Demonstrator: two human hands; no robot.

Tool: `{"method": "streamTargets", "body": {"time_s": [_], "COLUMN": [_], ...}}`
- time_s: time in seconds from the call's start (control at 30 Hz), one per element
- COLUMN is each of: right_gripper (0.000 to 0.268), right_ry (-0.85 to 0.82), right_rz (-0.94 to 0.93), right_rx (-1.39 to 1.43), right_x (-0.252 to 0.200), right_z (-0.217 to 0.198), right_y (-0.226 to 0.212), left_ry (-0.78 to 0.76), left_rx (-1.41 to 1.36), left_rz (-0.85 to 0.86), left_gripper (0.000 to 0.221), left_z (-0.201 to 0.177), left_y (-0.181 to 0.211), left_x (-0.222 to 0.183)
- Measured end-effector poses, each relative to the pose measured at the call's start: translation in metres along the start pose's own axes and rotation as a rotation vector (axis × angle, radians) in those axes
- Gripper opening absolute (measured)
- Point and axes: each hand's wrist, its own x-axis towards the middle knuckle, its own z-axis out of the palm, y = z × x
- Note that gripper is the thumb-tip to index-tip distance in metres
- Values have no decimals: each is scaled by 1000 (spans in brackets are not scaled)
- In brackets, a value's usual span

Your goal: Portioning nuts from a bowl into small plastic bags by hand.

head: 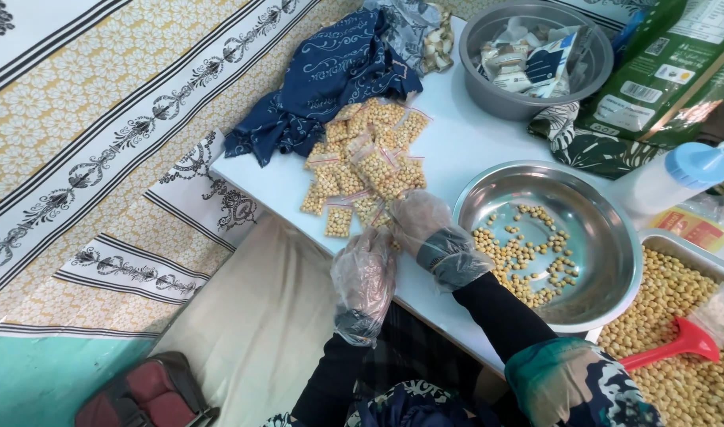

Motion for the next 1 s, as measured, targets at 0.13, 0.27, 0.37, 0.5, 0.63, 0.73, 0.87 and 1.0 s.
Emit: {"method": "streamTargets", "body": {"time_s": [0.13, 0.27, 0.37, 0.5, 0.63, 0.73, 0.87, 1.0], "right_gripper": [29, 20, 18, 17, 19, 18, 19, 17], "right_ry": [14, 50, 115, 280, 337, 401, 530, 484], "right_rz": [-87, -49, 182, 119, 354, 456, 586, 976], "right_rx": [31, 125, 482, 343, 185, 144, 239, 250], "right_x": [-27, -72, -105, -140, -192, -229, -274, -294], "right_z": [-52, -135, -178, -179, -211, -217, -192, -205], "right_y": [-15, -34, -31, 39, 75, 119, 210, 213], "left_ry": [69, 108, 190, 114, 8, -21, -61, -118], "left_rx": [-17, -121, -244, -343, -472, -534, -571, -591], "left_rz": [41, 74, 219, 362, 528, 685, 860, 931], "left_gripper": [36, 28, 25, 25, 22, 20, 22, 24], "left_z": [1, -19, -34, -25, -14, 6, 31, 57], "left_y": [1, 28, 61, 110, 161, 198, 246, 278], "left_x": [3, 14, 21, 28, 29, 24, 12, 2]}}
